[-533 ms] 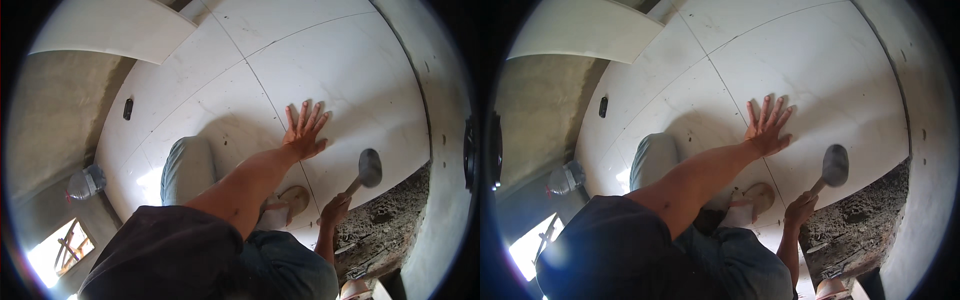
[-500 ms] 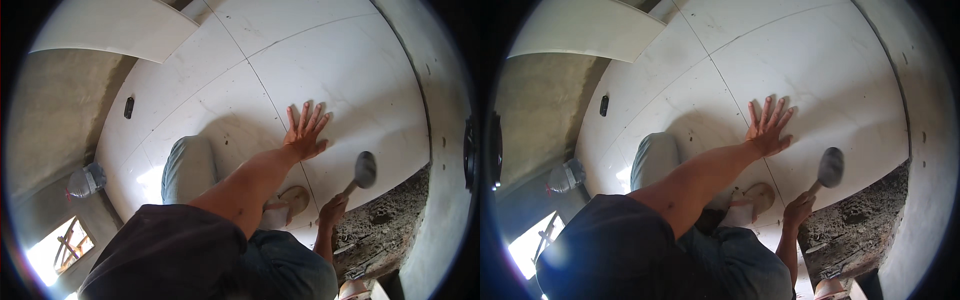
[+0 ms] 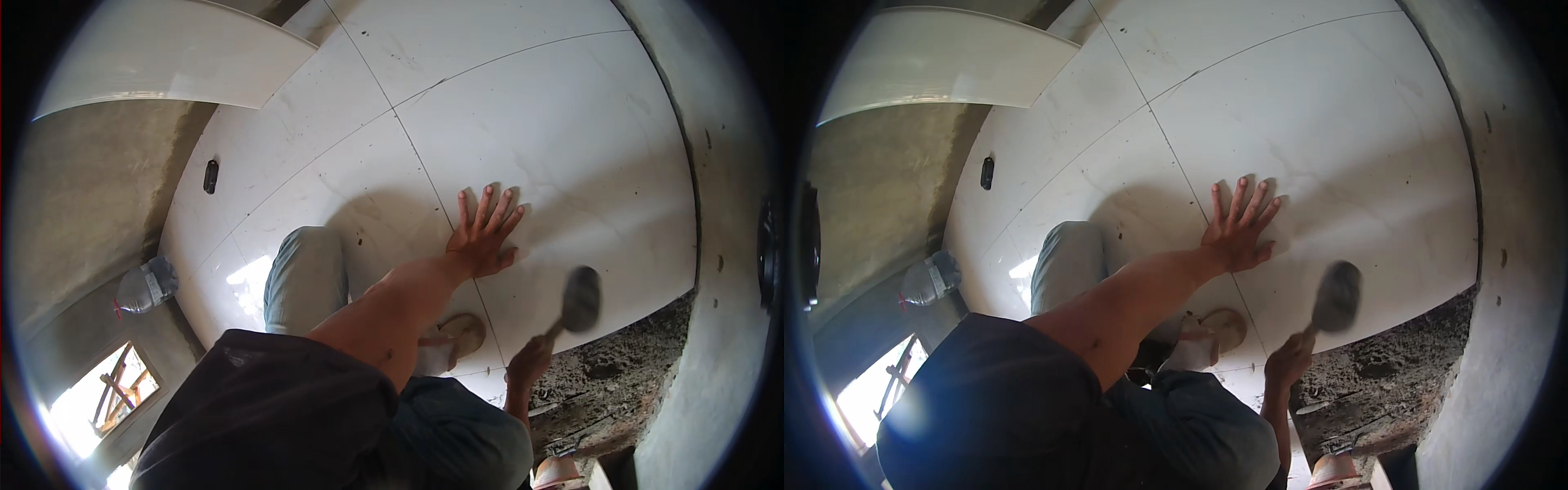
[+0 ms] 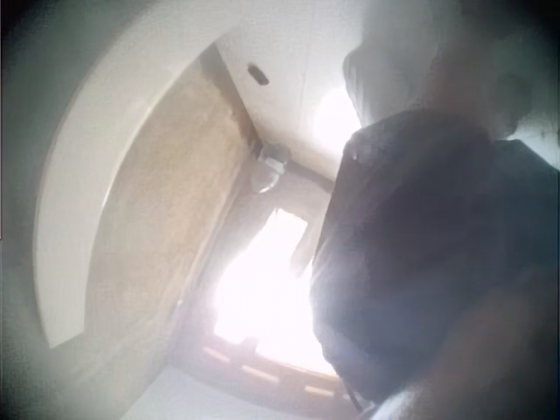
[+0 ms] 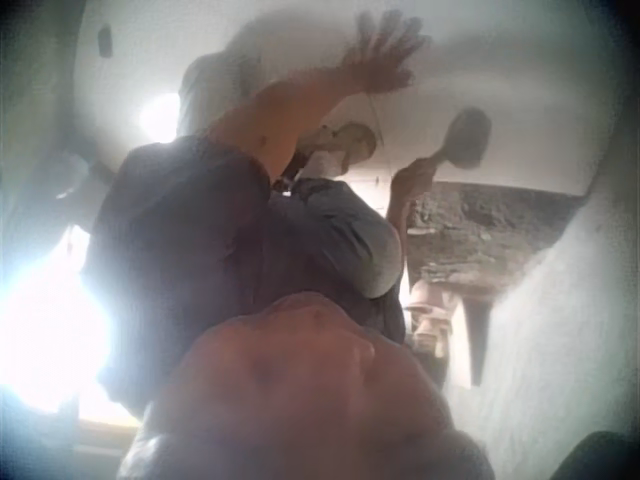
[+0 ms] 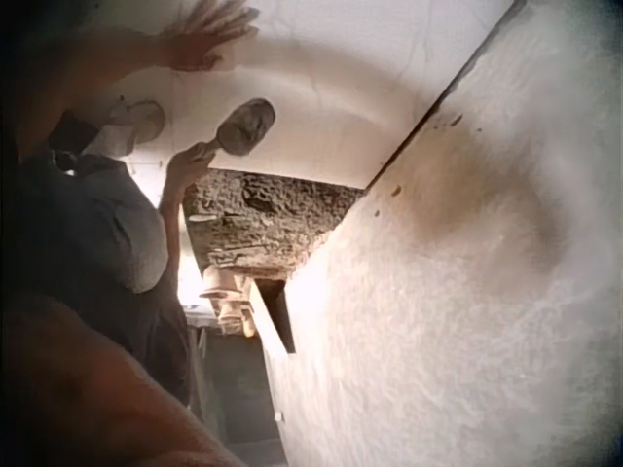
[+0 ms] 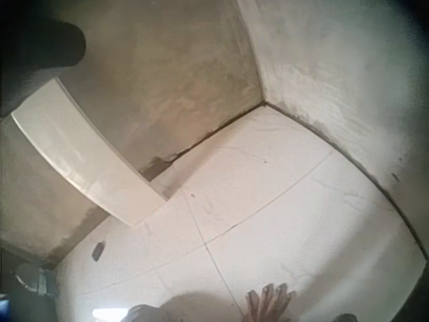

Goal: The person lays a floor tile by applying mortar to the ground with a trowel, positioning the tile, and tapping it into place with a rubber mallet.

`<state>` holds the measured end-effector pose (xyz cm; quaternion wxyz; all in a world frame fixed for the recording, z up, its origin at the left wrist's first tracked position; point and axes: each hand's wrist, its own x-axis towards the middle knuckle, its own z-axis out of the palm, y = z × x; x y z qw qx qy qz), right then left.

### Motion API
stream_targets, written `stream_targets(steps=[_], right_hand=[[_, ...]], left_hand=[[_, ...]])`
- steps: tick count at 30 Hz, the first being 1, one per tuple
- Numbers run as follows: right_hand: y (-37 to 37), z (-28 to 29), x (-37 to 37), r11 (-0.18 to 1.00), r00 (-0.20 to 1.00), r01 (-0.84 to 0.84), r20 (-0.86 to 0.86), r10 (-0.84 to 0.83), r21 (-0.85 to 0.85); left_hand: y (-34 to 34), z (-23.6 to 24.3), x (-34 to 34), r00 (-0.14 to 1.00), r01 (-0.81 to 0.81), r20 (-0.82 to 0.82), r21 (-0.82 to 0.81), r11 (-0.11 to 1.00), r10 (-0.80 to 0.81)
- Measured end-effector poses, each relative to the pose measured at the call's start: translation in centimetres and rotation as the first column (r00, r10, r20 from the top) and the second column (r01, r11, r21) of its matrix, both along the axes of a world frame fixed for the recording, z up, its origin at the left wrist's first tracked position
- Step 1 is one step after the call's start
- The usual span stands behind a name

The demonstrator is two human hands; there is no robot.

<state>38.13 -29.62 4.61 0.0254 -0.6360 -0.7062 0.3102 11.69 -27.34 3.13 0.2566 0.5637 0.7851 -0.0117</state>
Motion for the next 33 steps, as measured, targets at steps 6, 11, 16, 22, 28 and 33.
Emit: stream_targets(steps=[6, 11, 16, 22, 28, 33], right_hand=[[1.4, 4.1, -1.8, 0.994, 0.997, -0.032, -0.076, 0.024, -0.107], [4.1, 4.3, -2.2, 0.984, 0.999, -0.051, -0.023, 0.048, -0.172], [6.1, 5.9, -3.2, 0.995, 0.982, -0.011, -0.188, -0.009, -0.104], [1.6, 2.5, -0.4, 0.983, 0.972, 0.090, -0.200, -0.121, -0.159], [0.9, 1.8, 1.3, 0.988, 0.952, 0.153, -0.271, -0.143, 0.014], [1.6, 2.3, -1.7, 0.977, 0.963, -0.065, -0.243, 0.115, 0.204]], left_hand=[[0.0, 0.1, 0.4, 0.999, 0.012, -0.038, -0.015, 1.000, -0.012], [-0.2, -0.3, 0.4, 0.989, 0.023, -0.145, -0.013, 1.000, -0.024], [-0.1, -1.7, -1.3, 0.983, 0.147, -0.137, 0.182, 0.972, -0.123], [3.0, -6.2, -12.9, 0.874, -0.232, -0.307, 0.417, 0.879, 0.376], [5.2, -3.6, -16.3, 0.728, -0.555, -0.341, 0.218, 0.803, 0.595], [1.8, -7.0, -17.0, 0.717, -0.432, -0.432, 0.342, 0.835, 0.548]])
